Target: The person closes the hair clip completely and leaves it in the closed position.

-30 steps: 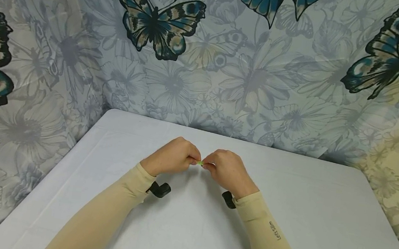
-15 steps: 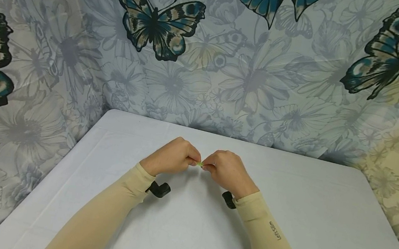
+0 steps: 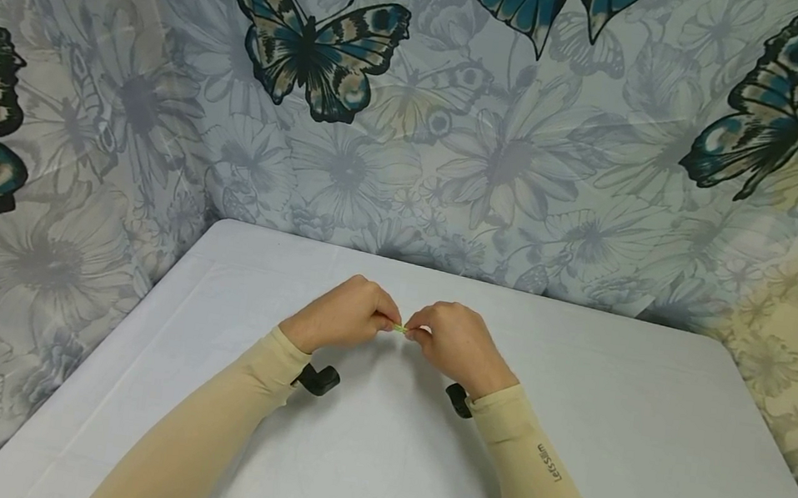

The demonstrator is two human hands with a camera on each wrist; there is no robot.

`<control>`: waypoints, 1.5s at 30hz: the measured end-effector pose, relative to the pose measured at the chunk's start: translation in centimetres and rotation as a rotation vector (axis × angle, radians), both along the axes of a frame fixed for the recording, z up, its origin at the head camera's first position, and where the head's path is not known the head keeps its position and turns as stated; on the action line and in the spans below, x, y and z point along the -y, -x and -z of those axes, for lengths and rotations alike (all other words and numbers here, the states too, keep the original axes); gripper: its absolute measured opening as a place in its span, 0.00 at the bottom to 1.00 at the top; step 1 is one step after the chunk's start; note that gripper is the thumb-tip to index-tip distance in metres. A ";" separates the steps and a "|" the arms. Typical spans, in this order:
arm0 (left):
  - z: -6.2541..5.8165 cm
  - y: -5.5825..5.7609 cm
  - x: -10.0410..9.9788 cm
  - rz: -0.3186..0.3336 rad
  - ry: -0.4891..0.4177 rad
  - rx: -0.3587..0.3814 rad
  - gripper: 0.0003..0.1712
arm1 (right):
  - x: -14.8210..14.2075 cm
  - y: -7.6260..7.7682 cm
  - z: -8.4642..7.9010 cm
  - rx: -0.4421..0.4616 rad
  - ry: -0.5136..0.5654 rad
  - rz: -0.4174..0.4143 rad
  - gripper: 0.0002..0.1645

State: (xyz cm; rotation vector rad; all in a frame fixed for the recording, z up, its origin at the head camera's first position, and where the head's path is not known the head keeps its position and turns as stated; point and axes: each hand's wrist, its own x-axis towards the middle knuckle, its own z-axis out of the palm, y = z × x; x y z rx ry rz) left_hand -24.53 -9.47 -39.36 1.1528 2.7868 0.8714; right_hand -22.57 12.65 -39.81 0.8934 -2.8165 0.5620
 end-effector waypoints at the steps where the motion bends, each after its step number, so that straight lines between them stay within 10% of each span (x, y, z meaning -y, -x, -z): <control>1: 0.0 0.0 0.0 -0.009 0.002 0.007 0.11 | 0.0 0.0 0.0 0.018 -0.001 0.012 0.06; 26: 0.2 0.0 -0.4 -0.088 0.028 0.045 0.06 | 0.3 0.3 0.6 0.037 -0.001 0.030 0.05; 45: 3.6 1.3 -1.0 -0.092 0.099 0.090 0.04 | -0.7 0.6 0.9 0.157 -0.039 0.115 0.08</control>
